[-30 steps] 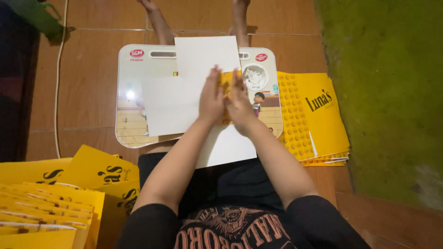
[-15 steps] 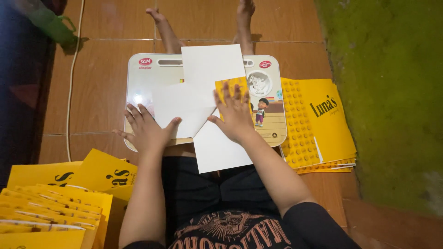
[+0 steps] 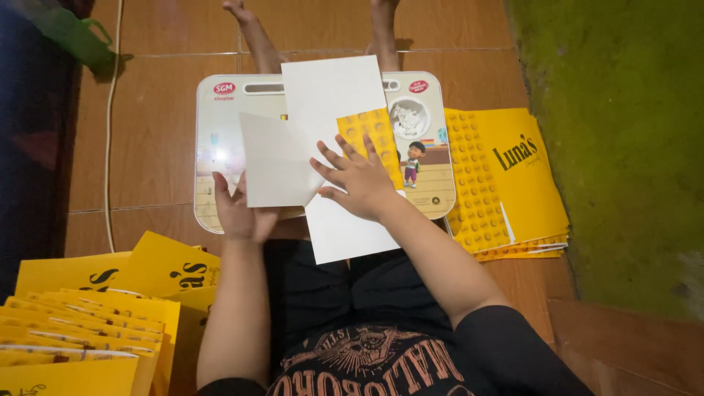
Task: Folding and assembling yellow cardboard doughnut boxes from flat templates on a small portable desk.
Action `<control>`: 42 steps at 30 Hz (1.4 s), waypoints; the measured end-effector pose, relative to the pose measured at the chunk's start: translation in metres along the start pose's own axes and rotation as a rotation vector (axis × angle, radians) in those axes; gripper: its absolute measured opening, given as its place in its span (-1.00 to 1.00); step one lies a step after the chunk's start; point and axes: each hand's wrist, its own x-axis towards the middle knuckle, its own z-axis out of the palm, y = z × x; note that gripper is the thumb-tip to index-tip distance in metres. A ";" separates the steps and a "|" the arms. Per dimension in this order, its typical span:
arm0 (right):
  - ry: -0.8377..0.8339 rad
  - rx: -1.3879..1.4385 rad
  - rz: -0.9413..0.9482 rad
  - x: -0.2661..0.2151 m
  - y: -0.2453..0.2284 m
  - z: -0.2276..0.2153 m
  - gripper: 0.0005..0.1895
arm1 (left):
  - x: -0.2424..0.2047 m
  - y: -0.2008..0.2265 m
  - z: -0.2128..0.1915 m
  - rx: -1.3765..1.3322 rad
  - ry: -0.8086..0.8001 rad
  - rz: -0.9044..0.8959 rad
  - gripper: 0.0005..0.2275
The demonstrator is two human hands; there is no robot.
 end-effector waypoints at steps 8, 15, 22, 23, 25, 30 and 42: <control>-0.009 -0.093 -0.069 -0.005 -0.001 -0.001 -0.34 | -0.011 -0.006 0.021 -0.508 -0.053 0.075 -0.28; -0.014 -0.036 -0.075 -0.002 -0.003 -0.001 -0.31 | -0.012 -0.025 0.027 -0.359 -0.131 0.133 -0.27; 0.271 0.293 -0.116 0.036 0.047 0.063 -0.70 | -0.017 -0.049 0.074 1.120 -0.337 0.386 -0.26; 0.535 0.476 -0.220 0.053 0.068 0.095 -0.71 | -0.012 -0.059 0.066 1.388 -0.388 0.487 -0.17; 0.468 0.570 -0.173 0.067 0.084 0.109 -0.47 | -0.010 -0.064 0.069 1.561 -0.398 0.512 -0.15; 0.523 0.823 0.080 0.030 0.027 0.044 -0.40 | -0.003 -0.072 0.063 1.955 -0.397 0.475 -0.01; 0.666 0.566 0.222 0.069 0.037 0.059 -0.01 | -0.004 -0.085 0.061 2.175 -0.440 0.577 0.01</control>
